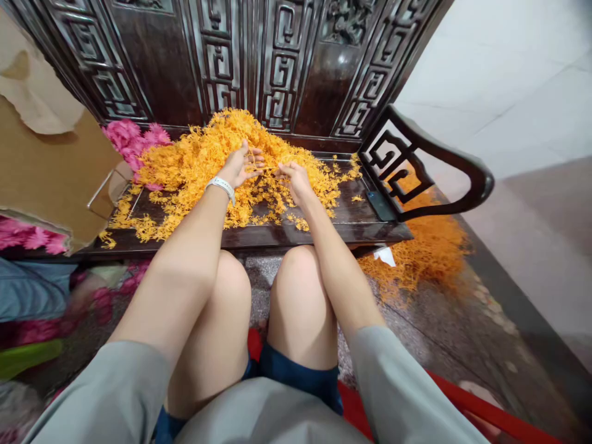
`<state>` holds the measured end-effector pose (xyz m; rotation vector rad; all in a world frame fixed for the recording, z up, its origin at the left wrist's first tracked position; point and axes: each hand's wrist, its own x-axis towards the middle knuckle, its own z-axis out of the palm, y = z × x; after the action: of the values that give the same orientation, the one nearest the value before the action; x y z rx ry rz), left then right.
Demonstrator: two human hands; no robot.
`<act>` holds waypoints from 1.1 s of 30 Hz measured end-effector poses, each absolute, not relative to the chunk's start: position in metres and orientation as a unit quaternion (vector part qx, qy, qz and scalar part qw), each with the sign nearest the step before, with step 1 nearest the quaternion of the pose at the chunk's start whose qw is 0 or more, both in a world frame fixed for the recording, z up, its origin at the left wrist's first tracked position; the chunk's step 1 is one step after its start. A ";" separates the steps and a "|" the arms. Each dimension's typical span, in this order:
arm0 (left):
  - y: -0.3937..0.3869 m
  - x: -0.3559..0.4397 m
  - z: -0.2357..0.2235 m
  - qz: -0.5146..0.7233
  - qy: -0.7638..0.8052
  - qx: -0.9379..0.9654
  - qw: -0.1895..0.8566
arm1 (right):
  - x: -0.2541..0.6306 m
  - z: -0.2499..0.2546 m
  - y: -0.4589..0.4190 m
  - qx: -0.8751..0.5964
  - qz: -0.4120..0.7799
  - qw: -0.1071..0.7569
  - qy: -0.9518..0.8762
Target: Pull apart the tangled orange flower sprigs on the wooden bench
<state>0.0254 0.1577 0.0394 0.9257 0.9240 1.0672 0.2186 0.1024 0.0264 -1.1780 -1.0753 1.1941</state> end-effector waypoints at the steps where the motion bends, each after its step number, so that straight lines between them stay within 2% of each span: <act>1: 0.160 0.025 0.039 0.486 0.394 0.406 0.666 | 0.220 0.026 0.103 -0.483 0.520 0.555 -0.434; 7: 0.166 0.009 0.039 0.487 0.313 0.449 0.681 | 0.225 0.026 0.109 -0.432 0.557 0.617 -0.349; 12: 0.168 -0.005 0.045 0.434 0.347 0.514 0.654 | 0.234 0.023 0.115 -0.454 0.537 0.648 -0.293; 14: 0.172 -0.006 0.048 0.450 0.392 0.538 0.595 | 0.239 0.022 0.117 -0.457 0.536 0.665 -0.249; 17: 0.179 -0.007 0.047 0.476 0.446 0.612 0.446 | 0.244 0.026 0.121 -0.443 0.537 0.689 -0.202; 23: 0.169 -0.031 0.013 0.266 0.507 0.796 0.199 | 0.271 0.049 0.127 -0.398 0.458 0.775 -0.179; 28: 0.156 -0.057 -0.001 0.211 0.549 0.799 0.128 | 0.316 0.052 0.107 -0.370 0.421 0.819 -0.124; 33: 0.151 -0.027 0.039 0.241 0.535 0.805 0.091 | 0.317 0.046 0.095 -0.320 0.472 0.814 -0.110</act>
<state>-0.0267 0.1508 0.0391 2.3916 1.5885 0.7150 0.3173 0.0952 0.0460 -0.6834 -0.2354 1.0079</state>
